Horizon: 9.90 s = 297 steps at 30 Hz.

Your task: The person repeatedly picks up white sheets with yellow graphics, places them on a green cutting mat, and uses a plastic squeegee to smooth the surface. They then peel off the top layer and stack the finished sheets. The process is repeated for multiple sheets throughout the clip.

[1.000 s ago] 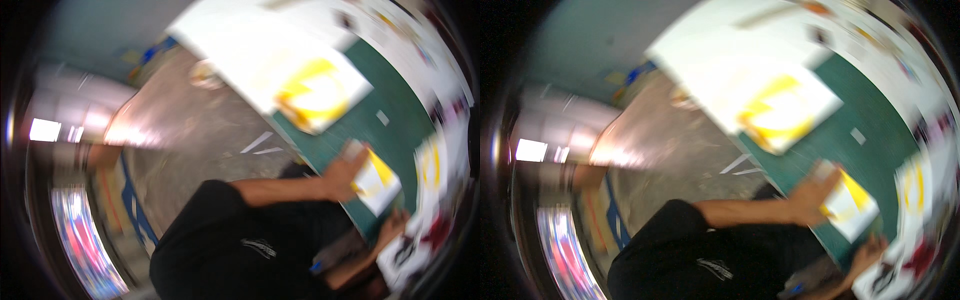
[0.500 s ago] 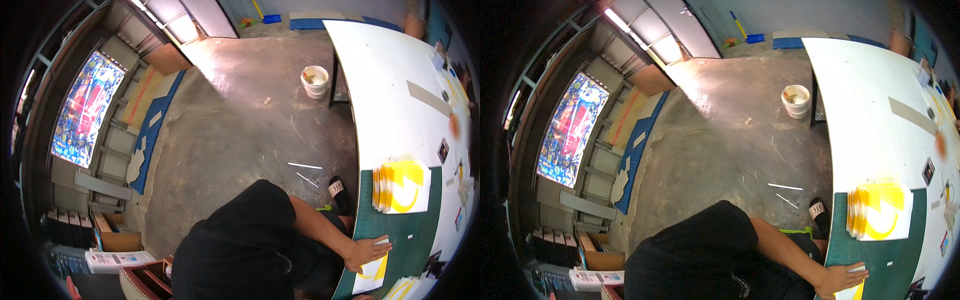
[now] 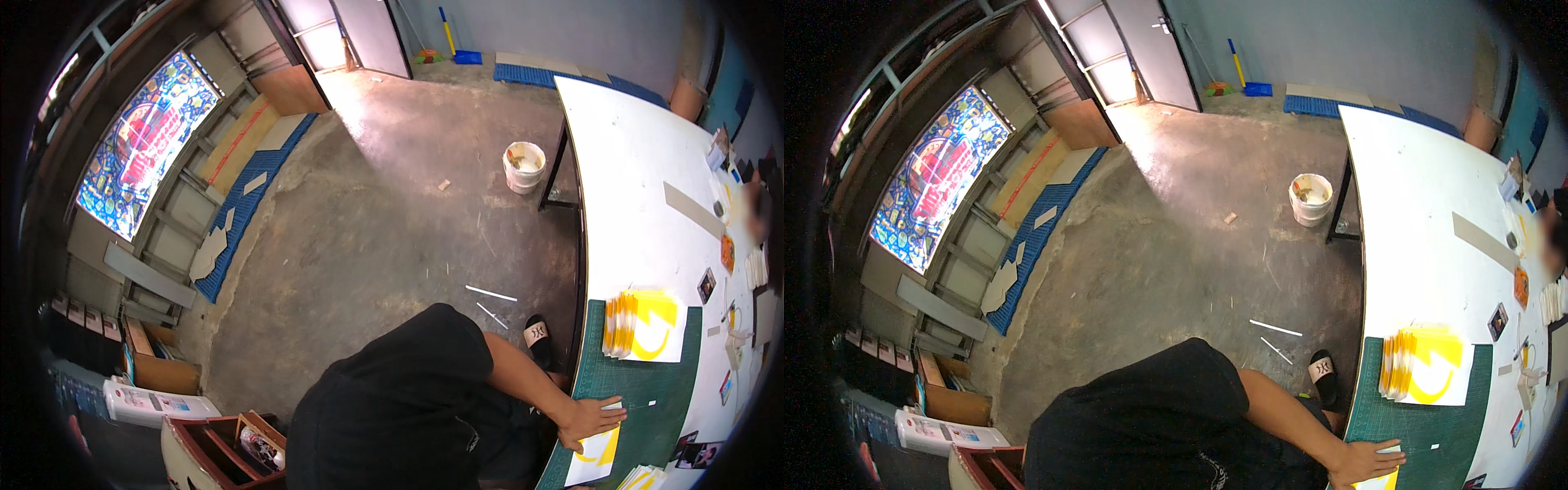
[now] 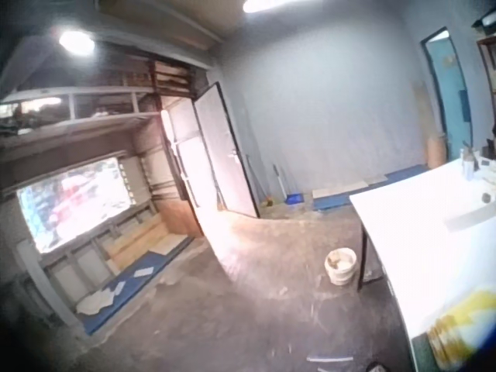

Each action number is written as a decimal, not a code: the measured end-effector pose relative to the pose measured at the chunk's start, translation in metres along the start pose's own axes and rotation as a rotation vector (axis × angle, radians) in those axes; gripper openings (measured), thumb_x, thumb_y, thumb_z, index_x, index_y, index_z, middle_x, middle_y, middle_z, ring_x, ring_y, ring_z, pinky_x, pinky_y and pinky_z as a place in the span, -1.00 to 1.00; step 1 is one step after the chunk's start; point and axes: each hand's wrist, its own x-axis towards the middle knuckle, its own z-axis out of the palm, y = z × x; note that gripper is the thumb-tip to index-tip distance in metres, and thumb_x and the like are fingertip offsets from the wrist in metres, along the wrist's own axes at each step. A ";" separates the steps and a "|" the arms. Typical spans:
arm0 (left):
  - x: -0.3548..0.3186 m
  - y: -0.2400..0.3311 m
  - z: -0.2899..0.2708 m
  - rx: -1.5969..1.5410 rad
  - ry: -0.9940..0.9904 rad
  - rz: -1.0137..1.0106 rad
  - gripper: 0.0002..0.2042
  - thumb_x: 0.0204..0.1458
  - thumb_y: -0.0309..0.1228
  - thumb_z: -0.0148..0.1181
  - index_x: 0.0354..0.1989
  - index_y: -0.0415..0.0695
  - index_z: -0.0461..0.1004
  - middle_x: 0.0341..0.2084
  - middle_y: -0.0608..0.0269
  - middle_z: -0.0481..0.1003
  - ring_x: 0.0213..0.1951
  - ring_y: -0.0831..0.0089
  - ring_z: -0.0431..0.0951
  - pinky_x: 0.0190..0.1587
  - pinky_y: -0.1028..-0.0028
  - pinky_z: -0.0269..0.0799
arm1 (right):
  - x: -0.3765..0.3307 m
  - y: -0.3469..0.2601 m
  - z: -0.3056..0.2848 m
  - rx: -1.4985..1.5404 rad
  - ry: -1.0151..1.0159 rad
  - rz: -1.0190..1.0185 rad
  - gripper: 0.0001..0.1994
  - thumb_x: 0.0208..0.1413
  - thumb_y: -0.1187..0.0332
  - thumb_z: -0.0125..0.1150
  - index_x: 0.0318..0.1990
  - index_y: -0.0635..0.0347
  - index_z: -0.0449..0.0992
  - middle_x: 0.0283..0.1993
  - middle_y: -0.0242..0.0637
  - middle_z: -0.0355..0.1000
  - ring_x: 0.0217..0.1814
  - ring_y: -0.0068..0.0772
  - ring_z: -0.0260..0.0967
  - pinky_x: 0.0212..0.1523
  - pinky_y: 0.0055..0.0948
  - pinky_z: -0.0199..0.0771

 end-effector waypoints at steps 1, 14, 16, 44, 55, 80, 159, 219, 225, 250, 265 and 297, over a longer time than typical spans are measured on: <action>0.001 0.000 -0.005 0.010 -0.012 0.008 0.13 0.12 0.32 -0.13 0.54 -0.57 -0.11 0.59 -0.48 -0.24 0.64 -0.19 -0.36 0.51 -0.36 -0.75 | 0.000 -0.001 0.000 0.011 -0.003 0.004 -0.70 0.28 0.28 0.23 0.04 0.29 0.62 -0.15 -0.10 0.62 -0.18 0.00 0.61 -0.10 -0.10 0.60; 0.001 0.002 -0.005 -0.019 -0.011 0.027 0.18 0.07 0.37 -0.14 0.54 -0.58 -0.12 0.58 -0.50 -0.24 0.64 -0.20 -0.34 0.52 -0.36 -0.72 | -0.001 0.000 -0.025 0.129 -0.129 0.007 -0.64 0.24 0.38 0.22 0.15 0.30 0.60 -0.06 -0.02 0.64 -0.12 0.04 0.63 -0.04 -0.09 0.64; 0.003 0.002 -0.001 -0.019 0.012 0.038 0.18 0.07 0.35 -0.10 0.52 -0.60 -0.10 0.57 -0.52 -0.23 0.64 -0.21 -0.32 0.52 -0.37 -0.70 | -0.004 0.001 -0.021 0.138 -0.088 0.003 -0.64 0.24 0.39 0.22 0.15 0.31 0.61 -0.06 -0.02 0.65 -0.13 0.04 0.64 -0.05 -0.09 0.64; 0.000 0.047 -0.066 0.312 -0.228 -0.115 -0.04 0.34 0.20 -0.06 0.50 -0.58 0.03 0.56 -0.47 -0.07 0.62 -0.21 -0.15 0.57 -0.24 -0.37 | -0.014 -0.001 -0.019 0.336 -0.357 0.273 -0.42 0.08 0.73 0.18 0.31 0.20 0.56 0.20 -0.04 0.61 0.34 0.17 0.48 0.37 0.11 0.39; -0.001 0.048 -0.061 0.299 -0.242 -0.149 -0.04 0.34 0.23 -0.08 0.50 -0.56 0.05 0.54 -0.50 -0.03 0.61 -0.26 -0.12 0.54 -0.32 -0.37 | -0.010 -0.002 -0.012 0.339 -0.329 0.352 -0.52 0.21 0.65 0.22 0.30 0.27 0.55 0.13 0.00 0.64 0.27 0.08 0.54 0.29 -0.01 0.45; 0.005 0.050 -0.069 0.267 -0.256 -0.148 0.03 0.25 0.21 0.08 0.51 -0.57 -0.01 0.55 -0.48 -0.08 0.62 -0.22 -0.15 0.55 -0.29 -0.37 | 0.009 -0.051 -0.011 0.111 -0.217 0.527 -0.75 0.05 0.48 0.42 -0.07 0.18 0.69 -0.32 -0.34 0.52 -0.16 -0.25 0.42 0.01 -0.17 0.21; 0.047 -0.001 -0.098 0.013 -0.414 0.215 -0.31 0.08 0.01 0.45 0.43 0.17 0.46 0.50 -0.10 0.19 0.53 -0.13 0.13 0.57 -0.20 -0.09 | -0.034 -0.176 -0.105 0.698 -0.370 0.870 -0.75 0.23 0.52 0.35 0.04 0.41 0.64 -0.23 0.02 0.61 -0.29 -0.06 0.65 -0.31 -0.25 0.66; -0.006 0.044 -0.108 -0.918 -0.028 -0.296 -0.47 0.31 -0.21 0.26 0.35 -0.27 0.43 0.13 -0.11 0.58 0.12 -0.01 0.62 0.26 0.10 0.49 | 0.031 0.050 -0.006 0.166 -0.021 0.080 -0.73 0.02 0.65 0.28 -0.09 0.23 0.60 -0.13 -0.22 0.60 0.00 -0.20 0.59 0.30 0.03 0.34; 0.041 0.013 -0.085 -1.581 -0.139 -0.441 -0.21 0.44 0.15 -0.11 0.58 -0.26 0.02 0.45 -0.27 0.25 0.30 -0.04 0.51 0.22 0.09 0.57 | -0.007 -0.031 -0.062 0.399 -0.262 -0.248 -0.82 0.13 0.43 0.34 -0.11 0.20 0.68 0.10 -0.24 0.62 0.24 -0.14 0.54 0.36 0.12 0.46; -0.034 -0.026 -0.088 -1.196 0.266 -0.645 -0.67 0.48 -0.28 0.07 -0.08 -0.32 0.66 -0.25 0.28 0.66 -0.27 0.65 0.57 -0.20 0.55 0.49 | 0.004 -0.041 -0.082 1.444 -0.188 1.169 -0.92 0.26 0.54 0.42 -0.17 0.30 0.61 -0.25 -0.40 0.57 -0.24 -0.71 0.46 -0.15 -0.63 0.48; -0.016 -0.007 -0.126 -1.096 -0.125 -0.630 -0.68 0.48 -0.28 0.08 0.04 -0.34 0.61 -0.14 0.34 0.65 -0.18 0.68 0.53 -0.09 0.57 0.45 | -0.020 -0.040 -0.042 2.501 -0.662 1.345 -0.49 0.53 0.23 0.01 0.50 0.28 0.21 0.39 -0.07 0.41 0.43 -0.17 0.42 0.41 -0.06 0.44; 0.026 -0.017 -0.112 -1.377 -0.341 -0.902 -0.45 0.47 -0.02 -0.01 0.23 -0.36 0.45 0.05 0.06 0.63 0.04 0.34 0.68 0.02 0.36 0.66 | 0.018 -0.023 -0.017 1.809 -0.728 1.461 -0.56 0.49 0.26 0.14 0.31 0.46 0.41 0.20 -0.14 0.55 0.18 -0.48 0.54 0.19 -0.46 0.56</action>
